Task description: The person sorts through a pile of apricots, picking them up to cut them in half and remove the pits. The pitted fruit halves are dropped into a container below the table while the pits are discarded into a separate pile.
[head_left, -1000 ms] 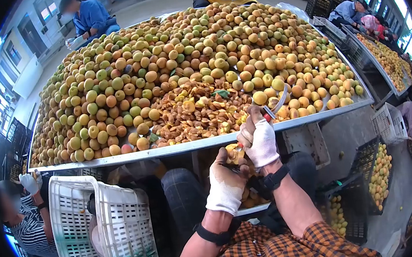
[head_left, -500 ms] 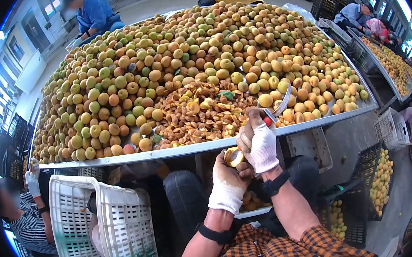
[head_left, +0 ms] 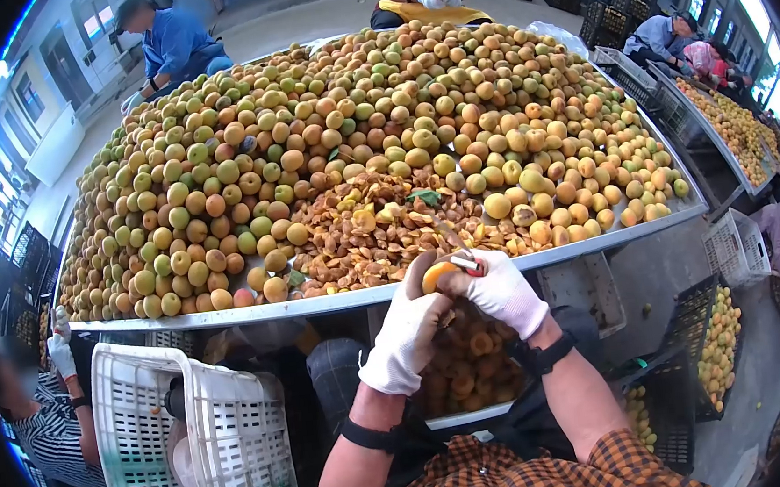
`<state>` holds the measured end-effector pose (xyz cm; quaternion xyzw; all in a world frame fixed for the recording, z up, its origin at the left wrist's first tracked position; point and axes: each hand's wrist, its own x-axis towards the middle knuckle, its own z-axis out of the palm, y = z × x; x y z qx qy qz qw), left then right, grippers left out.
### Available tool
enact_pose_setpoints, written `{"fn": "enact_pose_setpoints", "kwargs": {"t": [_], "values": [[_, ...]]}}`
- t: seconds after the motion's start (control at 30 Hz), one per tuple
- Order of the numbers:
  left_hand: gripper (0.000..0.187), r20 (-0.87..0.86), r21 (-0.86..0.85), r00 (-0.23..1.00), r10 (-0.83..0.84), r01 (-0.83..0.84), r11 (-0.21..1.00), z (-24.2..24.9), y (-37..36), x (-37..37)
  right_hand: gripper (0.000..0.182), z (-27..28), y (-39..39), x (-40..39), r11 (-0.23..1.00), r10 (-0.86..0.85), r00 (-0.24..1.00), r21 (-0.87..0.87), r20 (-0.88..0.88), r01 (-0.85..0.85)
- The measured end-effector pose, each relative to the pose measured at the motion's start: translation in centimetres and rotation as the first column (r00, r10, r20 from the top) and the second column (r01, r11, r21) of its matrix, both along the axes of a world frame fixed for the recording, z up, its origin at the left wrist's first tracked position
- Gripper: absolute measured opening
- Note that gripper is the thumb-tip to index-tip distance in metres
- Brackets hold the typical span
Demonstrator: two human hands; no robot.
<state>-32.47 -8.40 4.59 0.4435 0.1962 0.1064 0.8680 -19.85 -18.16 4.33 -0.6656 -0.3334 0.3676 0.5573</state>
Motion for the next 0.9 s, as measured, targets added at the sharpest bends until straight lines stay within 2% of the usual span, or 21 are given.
{"fn": "enact_pose_setpoints", "kwargs": {"t": [0.03,0.07,0.1,0.13,0.2,0.27,0.3,0.33,0.37,0.4,0.47,0.53,0.57,0.63,0.67,0.7,0.73,0.8,0.83,0.87,0.9], "values": [[0.052,0.014,0.02,1.0,0.013,-0.014,1.0,0.3,-0.1,-0.1,0.025,-0.2,0.1,-0.1,0.991,-0.096,0.995,0.097,0.017,0.094],[0.053,0.029,0.041,0.999,0.027,-0.028,0.999,0.8,-0.2,-0.3,0.025,0.0,-0.1,-0.1,0.99,-0.099,0.995,0.1,0.02,0.097],[0.043,0.074,0.001,0.996,0.041,-0.041,0.999,1.3,-0.4,-0.5,0.024,0.4,-0.5,-0.1,0.977,-0.193,0.969,0.059,-0.156,0.204],[0.043,0.078,0.005,0.996,0.035,-0.035,0.999,1.2,-0.3,-0.4,0.023,0.7,-0.7,-0.1,0.954,-0.284,0.903,0.002,-0.323,0.301],[0.034,-0.137,-0.022,0.981,0.139,-0.143,0.99,0.2,0.0,0.0,0.021,0.5,-0.3,-0.7,0.922,-0.345,0.878,0.054,-0.332,0.383],[0.03,-0.129,0.027,0.975,0.183,-0.181,0.983,-0.6,-0.1,0.5,0.02,-0.1,0.0,-1.0,0.897,-0.428,0.898,0.072,-0.104,0.436],[0.025,-0.13,0.154,0.964,0.232,-0.211,0.965,-0.9,-0.3,1.0,0.022,-1.2,0.4,-1.0,0.885,-0.441,0.897,0.165,0.002,0.435],[0.021,-0.124,0.282,0.95,0.287,-0.243,0.928,-1.5,-0.4,1.5,0.022,-1.1,0.4,-1.5,0.89,-0.429,0.903,0.167,-0.001,0.423],[0.016,-0.052,0.353,0.923,0.382,-0.341,0.871,-2.3,-0.5,2.4,0.023,-0.8,0.4,-1.9,0.866,-0.498,0.816,0.204,0.292,0.456],[0.014,-0.041,0.468,0.907,0.42,-0.354,0.81,-2.8,-0.6,2.9,0.024,-0.7,0.6,-2.3,0.846,-0.526,0.649,0.26,0.549,0.465],[0.01,0.017,0.554,0.855,0.518,-0.439,0.707,-3.5,-1.4,4.0,0.024,-1.0,0.6,-2.2,0.832,-0.534,0.596,0.245,0.6,0.498],[0.007,0.135,0.713,0.845,0.517,-0.445,0.542,-4.1,-2.2,4.8,0.022,-2.0,0.3,-1.0,0.787,-0.614,0.646,0.299,0.453,0.539],[0.004,0.14,0.667,0.877,0.46,-0.427,0.611,-2.6,-2.5,4.4,0.02,-2.1,-0.2,-0.5,0.76,-0.65,0.693,0.279,0.311,0.587],[0.006,0.242,0.709,0.821,0.516,-0.513,0.484,-2.5,-0.8,5.1,0.014,-0.5,-1.7,-0.6,0.766,-0.629,0.776,0.134,-0.041,0.628],[0.009,0.294,0.708,0.78,0.552,-0.566,0.422,-2.6,1.0,5.5,0.01,-0.8,-2.8,-0.3,0.801,-0.59,0.807,0.114,-0.011,0.588],[0.021,0.204,0.859,0.801,0.562,-0.422,0.29,-2.5,2.9,5.5,0.009,-0.8,-3.7,-0.7,0.848,-0.527,0.85,0.084,0.023,0.524],[0.03,0.244,0.959,0.807,0.538,-0.285,-0.007,-3.0,4.8,5.7,0.008,-0.8,-4.6,-1.2,0.887,-0.461,0.886,0.055,0.054,0.459],[0.034,0.045,0.999,0.858,0.511,-0.03,-0.037,-3.2,8.7,4.6,0.007,-1.9,-6.3,-2.2,0.934,-0.345,0.936,-0.074,0.078,0.35],[0.036,0.02,0.999,0.83,0.557,0.011,-0.052,-3.5,10.8,3.8,0.015,-2.7,-6.4,-3.0,0.923,-0.381,0.922,-0.09,-0.065,0.375],[0.037,-0.007,0.996,0.8,0.6,0.058,-0.065,-3.7,12.7,2.7,0.025,-4.3,-6.9,-3.0,0.932,-0.339,0.941,-0.134,0.015,0.337],[0.037,-0.049,0.989,0.746,0.664,0.131,-0.074,-3.7,14.4,1.4,0.028,-6.6,-7.5,-3.2,0.928,-0.353,0.928,-0.082,0.123,0.364]]}}
